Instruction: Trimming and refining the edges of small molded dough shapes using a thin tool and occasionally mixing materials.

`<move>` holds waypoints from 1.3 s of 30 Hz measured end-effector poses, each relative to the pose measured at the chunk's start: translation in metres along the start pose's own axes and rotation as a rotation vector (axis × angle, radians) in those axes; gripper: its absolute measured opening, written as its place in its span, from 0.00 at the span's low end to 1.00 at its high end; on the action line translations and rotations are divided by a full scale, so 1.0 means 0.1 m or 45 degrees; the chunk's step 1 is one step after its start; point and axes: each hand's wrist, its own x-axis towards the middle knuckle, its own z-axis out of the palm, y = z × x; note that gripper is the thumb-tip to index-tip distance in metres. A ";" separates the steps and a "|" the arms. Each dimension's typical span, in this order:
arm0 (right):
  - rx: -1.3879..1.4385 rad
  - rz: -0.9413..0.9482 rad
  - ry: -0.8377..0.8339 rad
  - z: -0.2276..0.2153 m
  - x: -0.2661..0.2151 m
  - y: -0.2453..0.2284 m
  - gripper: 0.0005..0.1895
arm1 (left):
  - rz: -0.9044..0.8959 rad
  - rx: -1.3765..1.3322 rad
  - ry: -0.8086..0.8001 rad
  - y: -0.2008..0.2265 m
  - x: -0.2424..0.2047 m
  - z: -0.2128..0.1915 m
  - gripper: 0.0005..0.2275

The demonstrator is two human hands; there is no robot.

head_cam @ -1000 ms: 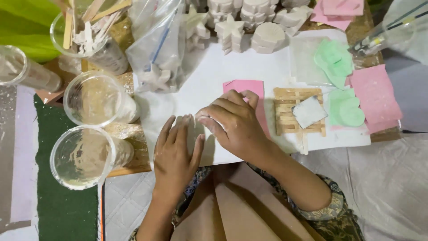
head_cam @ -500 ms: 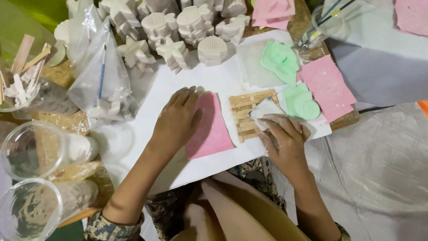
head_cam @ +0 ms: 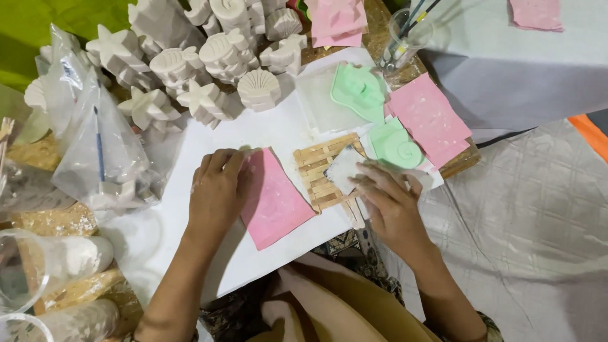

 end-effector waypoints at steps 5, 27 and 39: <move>-0.187 0.096 0.112 -0.09 0.05 0.38 0.25 | 0.001 -0.041 0.095 0.06 -0.03 0.01 0.11; -0.349 0.057 -0.058 -0.03 0.04 0.55 0.25 | 0.021 -0.135 0.127 0.04 -0.02 0.03 0.15; -0.529 -0.087 -0.011 0.23 0.96 0.87 0.11 | 0.039 -0.121 0.138 0.03 -0.02 -0.02 0.16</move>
